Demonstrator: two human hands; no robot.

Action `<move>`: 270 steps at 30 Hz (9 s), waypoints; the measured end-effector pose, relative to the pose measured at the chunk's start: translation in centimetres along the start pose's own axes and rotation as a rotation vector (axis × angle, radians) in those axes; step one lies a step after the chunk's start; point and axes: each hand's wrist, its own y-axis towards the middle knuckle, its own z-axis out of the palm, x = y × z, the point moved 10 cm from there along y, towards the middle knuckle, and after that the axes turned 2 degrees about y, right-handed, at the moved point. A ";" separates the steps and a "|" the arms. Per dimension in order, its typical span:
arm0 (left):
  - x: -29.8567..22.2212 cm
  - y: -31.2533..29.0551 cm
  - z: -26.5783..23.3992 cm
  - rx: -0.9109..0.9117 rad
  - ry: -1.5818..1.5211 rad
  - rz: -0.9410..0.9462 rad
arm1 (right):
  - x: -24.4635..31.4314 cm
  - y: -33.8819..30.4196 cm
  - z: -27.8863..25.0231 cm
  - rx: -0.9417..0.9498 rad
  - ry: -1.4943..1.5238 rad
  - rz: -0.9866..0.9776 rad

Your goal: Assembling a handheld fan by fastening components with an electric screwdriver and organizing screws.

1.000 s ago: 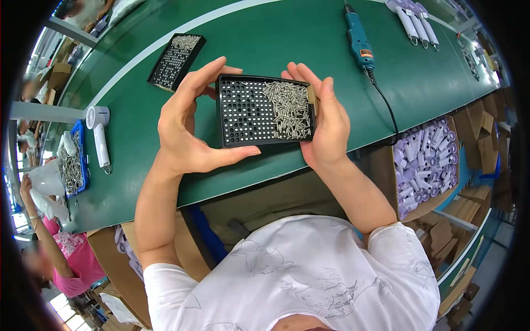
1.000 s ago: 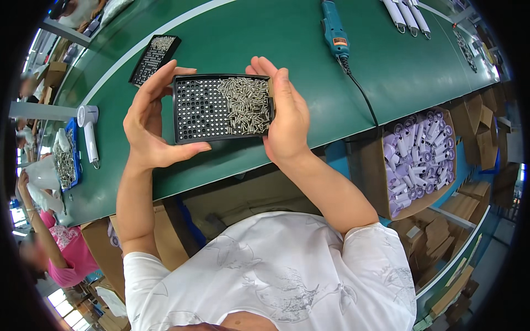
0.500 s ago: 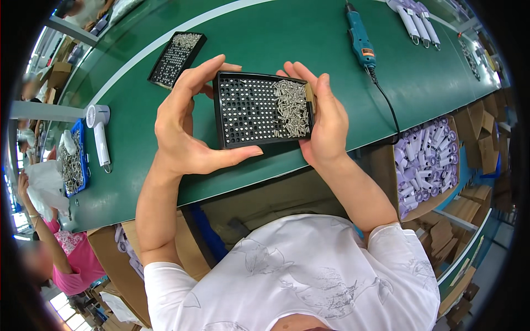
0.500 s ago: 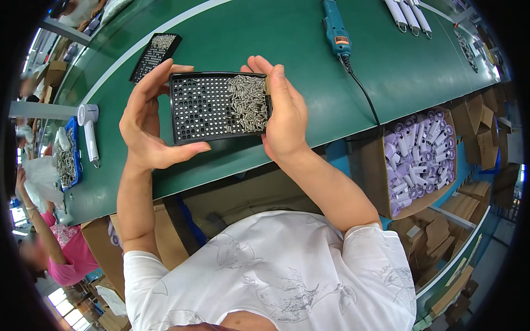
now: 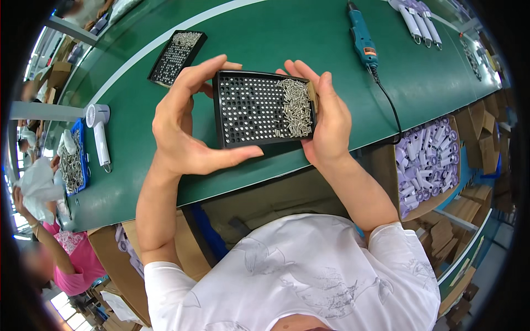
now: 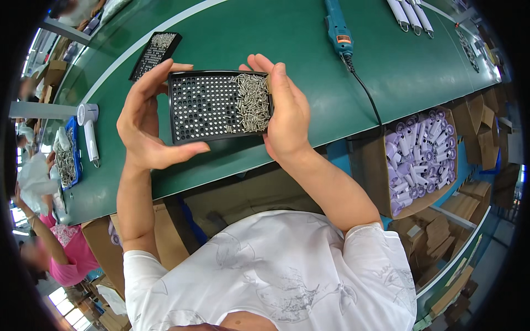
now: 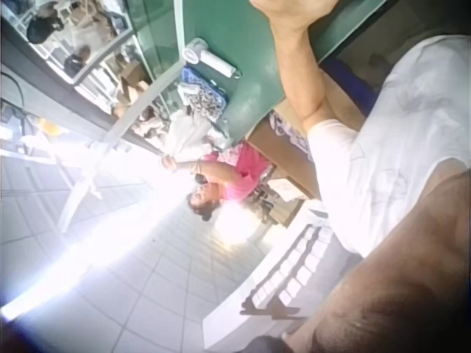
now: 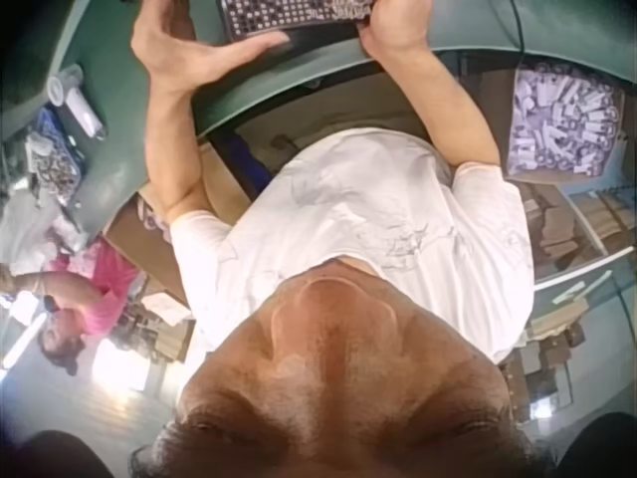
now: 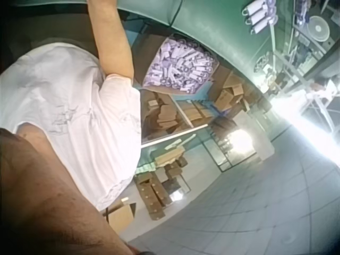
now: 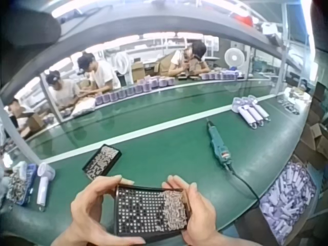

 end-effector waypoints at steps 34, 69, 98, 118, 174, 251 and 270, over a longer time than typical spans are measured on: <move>6.1 -1.9 0.7 -0.129 0.031 -0.183 | 1.0 7.3 -0.7 0.117 -0.471 0.074; 6.2 -2.7 2.3 -0.029 0.642 -0.278 | 2.0 11.8 6.5 0.604 -1.483 -0.589; 3.8 -2.1 4.3 0.004 0.636 -0.147 | 4.4 14.0 4.9 0.574 -1.509 -0.491; 3.3 -1.6 4.9 -0.007 0.529 -0.045 | 6.0 14.2 4.1 0.560 -1.600 -0.395; 11.2 -18.5 -29.4 -0.221 1.396 -1.242 | 7.1 13.1 5.4 0.761 -1.539 -0.432; 14.9 -7.0 -3.7 -0.417 -0.444 -1.073 | 5.6 10.8 12.9 0.360 -0.232 -0.550; 15.5 -7.9 -4.7 -0.546 -0.725 -0.957 | 4.8 10.8 13.4 0.363 -0.304 -0.557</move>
